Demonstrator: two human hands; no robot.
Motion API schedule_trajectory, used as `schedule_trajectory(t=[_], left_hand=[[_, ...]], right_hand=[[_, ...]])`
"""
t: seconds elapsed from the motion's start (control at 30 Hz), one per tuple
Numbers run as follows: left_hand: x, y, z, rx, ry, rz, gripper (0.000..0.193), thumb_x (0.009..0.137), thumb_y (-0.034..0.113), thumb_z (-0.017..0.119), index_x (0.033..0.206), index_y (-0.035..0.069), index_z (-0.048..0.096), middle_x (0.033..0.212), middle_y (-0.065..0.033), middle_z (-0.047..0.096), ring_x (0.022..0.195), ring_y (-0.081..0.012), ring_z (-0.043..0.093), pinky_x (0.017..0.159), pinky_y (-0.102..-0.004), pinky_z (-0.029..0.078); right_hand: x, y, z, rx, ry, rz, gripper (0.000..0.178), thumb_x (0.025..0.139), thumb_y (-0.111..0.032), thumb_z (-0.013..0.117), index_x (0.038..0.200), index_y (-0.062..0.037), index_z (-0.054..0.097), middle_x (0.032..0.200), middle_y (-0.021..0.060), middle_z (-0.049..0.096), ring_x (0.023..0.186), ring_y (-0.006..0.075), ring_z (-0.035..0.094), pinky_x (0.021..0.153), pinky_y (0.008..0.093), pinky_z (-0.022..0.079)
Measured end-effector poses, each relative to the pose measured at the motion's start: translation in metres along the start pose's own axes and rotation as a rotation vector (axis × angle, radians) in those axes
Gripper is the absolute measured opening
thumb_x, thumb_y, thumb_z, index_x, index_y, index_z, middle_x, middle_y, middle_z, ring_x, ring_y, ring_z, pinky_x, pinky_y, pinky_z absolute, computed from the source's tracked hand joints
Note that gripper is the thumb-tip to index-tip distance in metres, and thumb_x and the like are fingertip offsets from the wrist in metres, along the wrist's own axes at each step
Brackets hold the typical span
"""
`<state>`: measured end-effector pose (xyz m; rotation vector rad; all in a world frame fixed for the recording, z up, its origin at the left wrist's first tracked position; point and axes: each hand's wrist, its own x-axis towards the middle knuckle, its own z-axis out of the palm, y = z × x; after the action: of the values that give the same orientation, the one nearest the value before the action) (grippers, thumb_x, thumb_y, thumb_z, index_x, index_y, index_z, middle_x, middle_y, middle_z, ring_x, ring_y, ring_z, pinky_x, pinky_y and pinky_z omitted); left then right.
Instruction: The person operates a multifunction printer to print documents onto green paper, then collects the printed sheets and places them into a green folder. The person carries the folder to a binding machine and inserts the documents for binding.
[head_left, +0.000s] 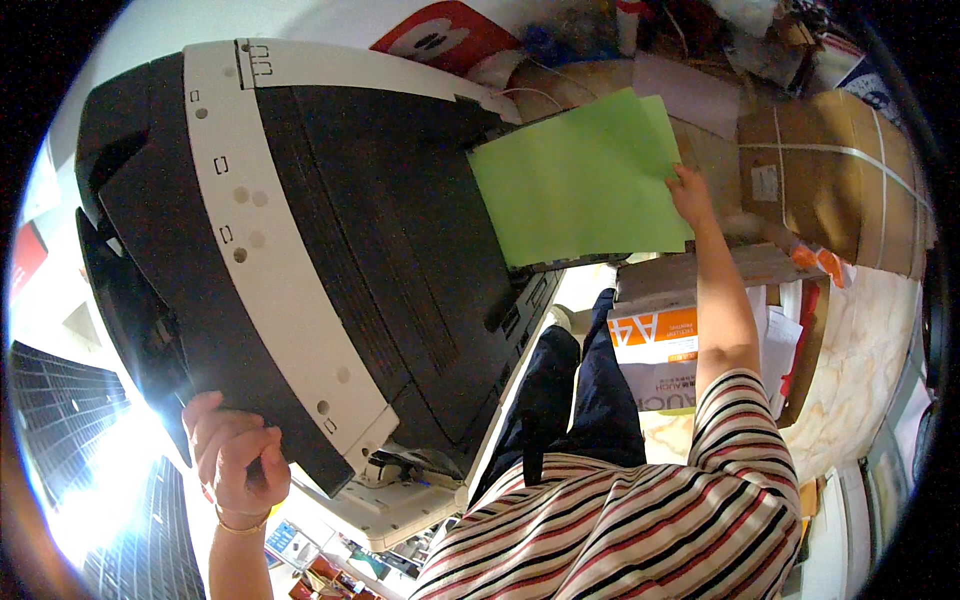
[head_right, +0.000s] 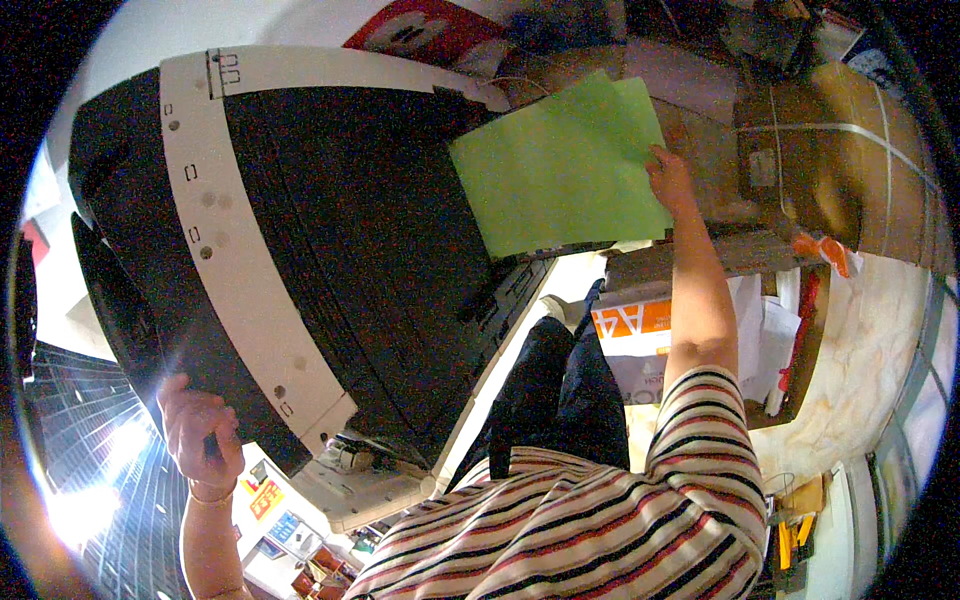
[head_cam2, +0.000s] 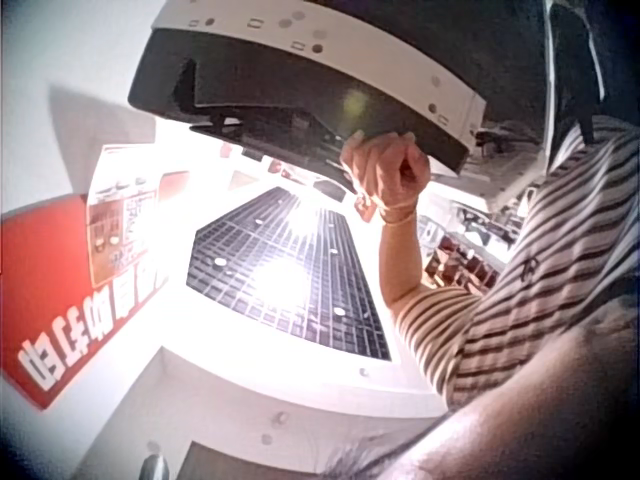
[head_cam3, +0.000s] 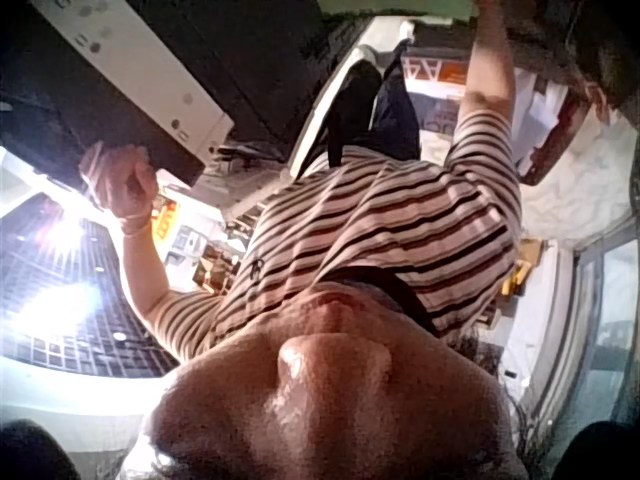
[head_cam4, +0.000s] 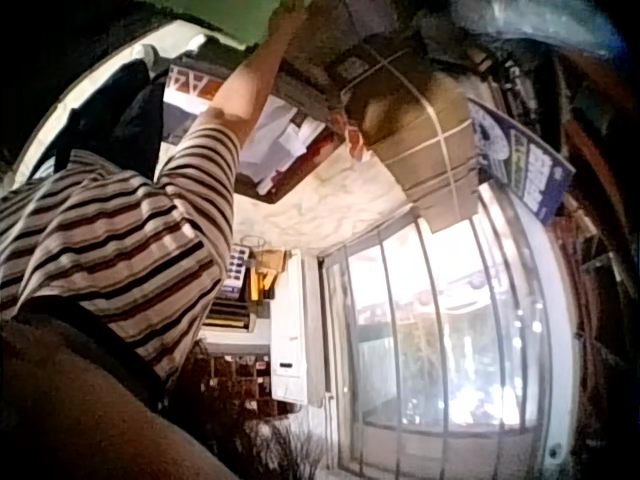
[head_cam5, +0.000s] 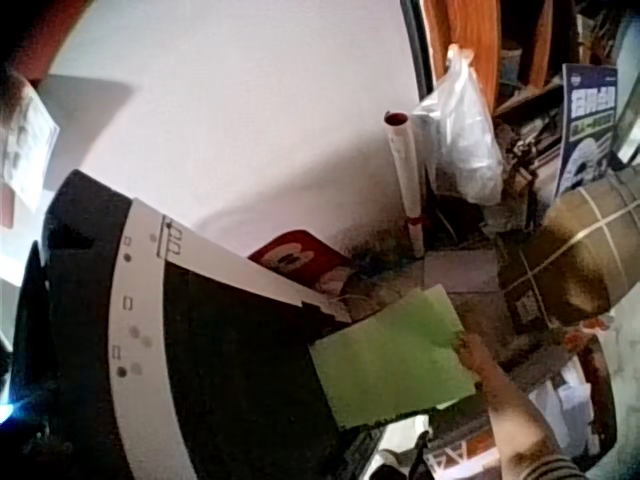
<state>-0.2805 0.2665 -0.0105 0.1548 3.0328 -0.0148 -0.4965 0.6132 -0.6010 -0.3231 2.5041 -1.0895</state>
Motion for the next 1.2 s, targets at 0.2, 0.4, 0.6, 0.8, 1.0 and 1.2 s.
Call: schedule_trajectory(t=[0.2, 0.4, 0.6, 0.8, 1.0, 1.2], left_hand=[[0.003, -0.001, 0.001, 0.015, 0.000, 0.020, 0.006, 0.081, 0.010, 0.057, 0.075, 0.008, 0.055, 0.059, -0.0069, 0.057, 0.062, -0.0211, 0.057, 0.087, -0.0452, 0.043], [0.002, -0.001, 0.001, 0.008, 0.017, 0.018, 0.005, 0.080, 0.008, 0.057, 0.075, 0.008, 0.055, 0.059, -0.0068, 0.057, 0.062, -0.0213, 0.057, 0.087, -0.0456, 0.043], [0.003, 0.001, 0.000, 0.007, 0.016, 0.012, 0.004, 0.076, 0.004, 0.057, 0.075, 0.007, 0.056, 0.061, -0.0071, 0.057, 0.063, -0.0214, 0.057, 0.088, -0.0462, 0.043], [0.003, 0.000, 0.000, -0.012, 0.005, 0.018, 0.006, 0.073, 0.000, 0.057, 0.073, 0.006, 0.056, 0.062, -0.0072, 0.058, 0.063, -0.0214, 0.057, 0.088, -0.0466, 0.043], [0.002, -0.002, 0.000, -0.011, 0.008, 0.037, 0.004, 0.074, 0.002, 0.057, 0.073, 0.006, 0.056, 0.062, -0.0072, 0.058, 0.062, -0.0211, 0.056, 0.086, -0.0463, 0.044], [0.002, -0.003, 0.001, -0.028, 0.014, 0.038, 0.003, 0.076, 0.004, 0.056, 0.074, 0.006, 0.057, 0.062, -0.0070, 0.058, 0.062, -0.0212, 0.056, 0.086, -0.0455, 0.044]], right_hand=[[0.002, 0.006, 0.000, 0.100, -0.039, 0.043, 0.037, 0.084, -0.009, 0.063, 0.118, 0.0013, 0.056, 0.111, 0.0222, 0.062, 0.100, 0.0312, 0.061, 0.084, 0.0362, 0.047], [0.000, -0.018, -0.011, 0.108, -0.048, -0.004, 0.038, 0.083, -0.009, 0.063, 0.119, 0.0018, 0.056, 0.110, 0.0231, 0.062, 0.099, 0.0289, 0.062, 0.082, 0.0349, 0.047], [-0.005, -0.027, -0.011, -0.052, -0.023, -0.010, 0.037, 0.083, -0.012, 0.064, 0.117, 0.0009, 0.058, 0.085, 0.0197, 0.062, 0.073, 0.0255, 0.058, 0.067, 0.0356, 0.046], [-0.009, -0.030, -0.012, 0.051, -0.028, 0.022, 0.034, 0.083, -0.012, 0.065, 0.115, -0.0024, 0.060, 0.076, 0.0170, 0.061, 0.065, 0.0237, 0.057, 0.062, 0.0355, 0.045], [-0.008, -0.025, -0.011, 0.067, -0.038, -0.001, 0.034, 0.083, -0.011, 0.062, 0.116, -0.0025, 0.058, 0.089, 0.0195, 0.062, 0.078, 0.0270, 0.059, 0.072, 0.0368, 0.047], [-0.015, -0.047, 0.003, 0.152, -0.120, -0.023, 0.038, 0.084, -0.009, 0.062, 0.120, -0.0021, 0.055, 0.086, 0.0167, 0.063, 0.075, 0.0230, 0.060, 0.069, 0.0338, 0.048]])
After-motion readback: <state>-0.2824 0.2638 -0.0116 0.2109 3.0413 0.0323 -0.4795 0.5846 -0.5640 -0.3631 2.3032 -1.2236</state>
